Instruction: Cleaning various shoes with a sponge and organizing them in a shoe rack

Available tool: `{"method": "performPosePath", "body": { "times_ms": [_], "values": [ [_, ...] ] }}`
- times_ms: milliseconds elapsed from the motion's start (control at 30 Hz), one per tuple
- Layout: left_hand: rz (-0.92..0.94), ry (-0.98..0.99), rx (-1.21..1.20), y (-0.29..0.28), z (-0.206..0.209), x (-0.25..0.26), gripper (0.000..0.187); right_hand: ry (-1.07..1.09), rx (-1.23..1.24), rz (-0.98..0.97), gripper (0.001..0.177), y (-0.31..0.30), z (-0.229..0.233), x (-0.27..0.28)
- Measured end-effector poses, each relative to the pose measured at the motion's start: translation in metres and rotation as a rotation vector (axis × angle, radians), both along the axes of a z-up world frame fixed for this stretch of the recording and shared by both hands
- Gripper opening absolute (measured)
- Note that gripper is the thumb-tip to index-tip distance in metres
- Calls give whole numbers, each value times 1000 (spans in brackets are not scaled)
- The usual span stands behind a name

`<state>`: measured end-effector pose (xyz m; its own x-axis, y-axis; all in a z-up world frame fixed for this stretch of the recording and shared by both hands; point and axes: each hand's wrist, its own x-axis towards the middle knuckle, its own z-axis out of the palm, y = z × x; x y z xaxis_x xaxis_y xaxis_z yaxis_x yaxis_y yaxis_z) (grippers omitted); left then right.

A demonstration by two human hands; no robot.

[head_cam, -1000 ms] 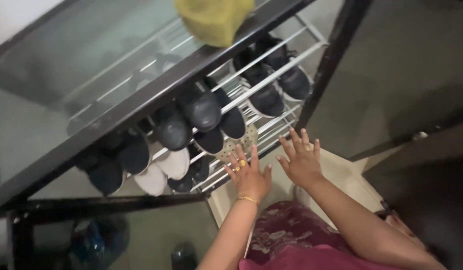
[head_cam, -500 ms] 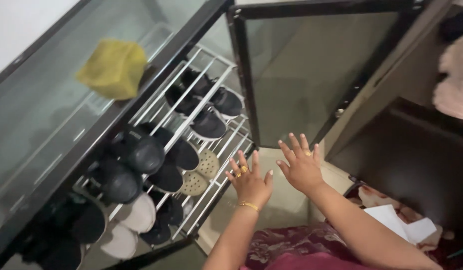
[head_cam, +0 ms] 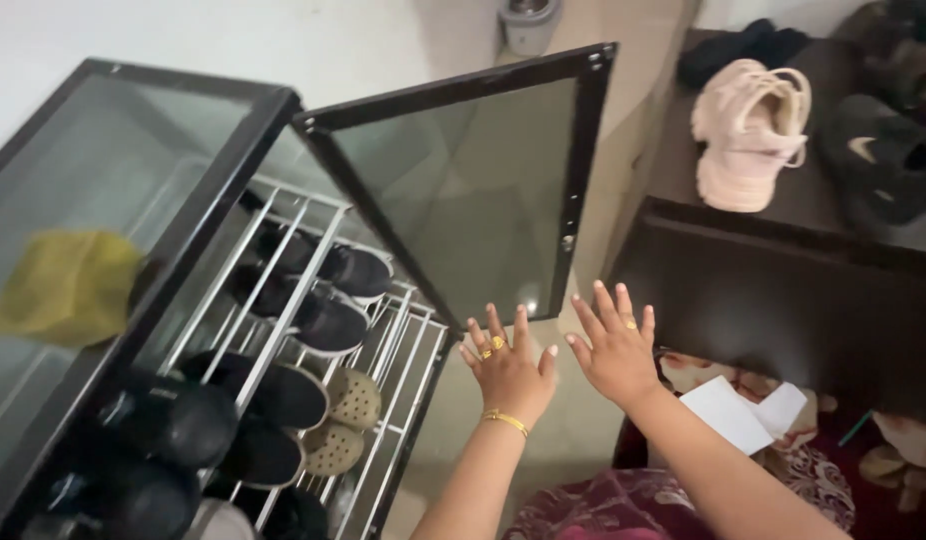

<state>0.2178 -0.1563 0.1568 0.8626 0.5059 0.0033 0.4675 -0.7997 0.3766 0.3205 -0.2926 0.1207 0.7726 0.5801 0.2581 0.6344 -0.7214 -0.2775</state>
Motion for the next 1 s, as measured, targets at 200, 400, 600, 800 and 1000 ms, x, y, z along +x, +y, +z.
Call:
{"method": "performPosePath", "body": {
  "times_ms": [200,400,600,800,1000],
  "values": [
    [-89,-30,-6,-31,10,42,77,-47,57,-84,63,-36,11,27],
    [-151,-118,11,-62,25,86,77,-65,103,-127,67,-68,21,66],
    [-205,-215,18,-101,44,148,78,-91,146,-164,64,-97,35,122],
    [-258,-247,14,-142,57,219,76,-118,153,-184,62,-140,36,191],
    [-312,-258,5,-175,60,277,79,-171,189,-246,61,-181,47,255]
  ]
}}
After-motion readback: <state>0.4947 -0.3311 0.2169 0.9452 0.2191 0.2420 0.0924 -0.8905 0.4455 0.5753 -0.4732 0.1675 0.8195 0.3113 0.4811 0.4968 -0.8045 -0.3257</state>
